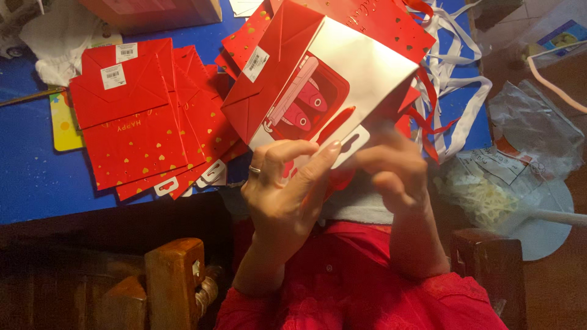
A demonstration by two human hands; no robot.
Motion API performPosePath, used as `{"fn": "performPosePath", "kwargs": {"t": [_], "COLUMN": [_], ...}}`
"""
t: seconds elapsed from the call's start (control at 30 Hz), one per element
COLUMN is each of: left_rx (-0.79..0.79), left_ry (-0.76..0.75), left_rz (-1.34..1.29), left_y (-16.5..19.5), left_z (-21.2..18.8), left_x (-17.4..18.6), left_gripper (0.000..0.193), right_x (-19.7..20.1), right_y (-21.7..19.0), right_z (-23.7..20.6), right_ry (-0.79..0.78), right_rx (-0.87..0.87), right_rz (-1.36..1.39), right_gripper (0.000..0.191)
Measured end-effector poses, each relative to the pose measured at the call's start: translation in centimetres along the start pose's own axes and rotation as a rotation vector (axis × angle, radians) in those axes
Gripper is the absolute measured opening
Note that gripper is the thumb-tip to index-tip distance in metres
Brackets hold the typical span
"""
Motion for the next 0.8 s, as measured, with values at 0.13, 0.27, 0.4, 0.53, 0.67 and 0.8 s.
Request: {"fn": "performPosePath", "kwargs": {"t": [0.13, 0.27, 0.4, 0.53, 0.67, 0.8], "left_rx": [-0.036, -0.019, -0.011, 0.009, -0.014, -0.030], "left_ry": [0.042, 0.072, 0.107, 0.156, 0.189, 0.119], "left_rz": [0.029, 0.051, 0.104, 0.144, 0.156, 0.166], "left_y": [1.5, 1.6, 0.7, 0.3, 0.5, 1.1], "left_z": [-0.2, -0.4, -0.1, 0.2, 0.4, 0.5], "left_x": [0.4, 1.2, 1.4, 1.7, 1.4, 1.2], "left_gripper": [0.035, 0.034, 0.032, 0.031, 0.029, 0.029], "right_x": [-1.2, -1.4, 0.5, 2.5, 3.1, 2.4], "right_y": [1.2, 1.9, -2.0, -7.1, -6.8, -3.7], "right_z": [0.1, -0.3, -0.9, -1.8, -2.3, -2.4], "right_ry": [-0.155, -0.180, -0.281, 0.020, 0.207, 0.121], "right_rx": [-0.223, -0.583, -0.408, 0.028, 0.103, 0.090], "right_rz": [0.204, -0.363, -0.362, -0.400, -0.633, -0.840], "right_gripper": [0.032, 0.032, 0.019, 0.045, 0.039, 0.028]}}
Point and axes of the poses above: each hand's wrist, its own z-axis towards the middle knuckle, its own x-axis out of the back of the hand, y = z × x, the point moved 3 cm from there along z, towards the middle knuckle, and after that the axes turned 11 degrees about -x, right-handed, at the moved point
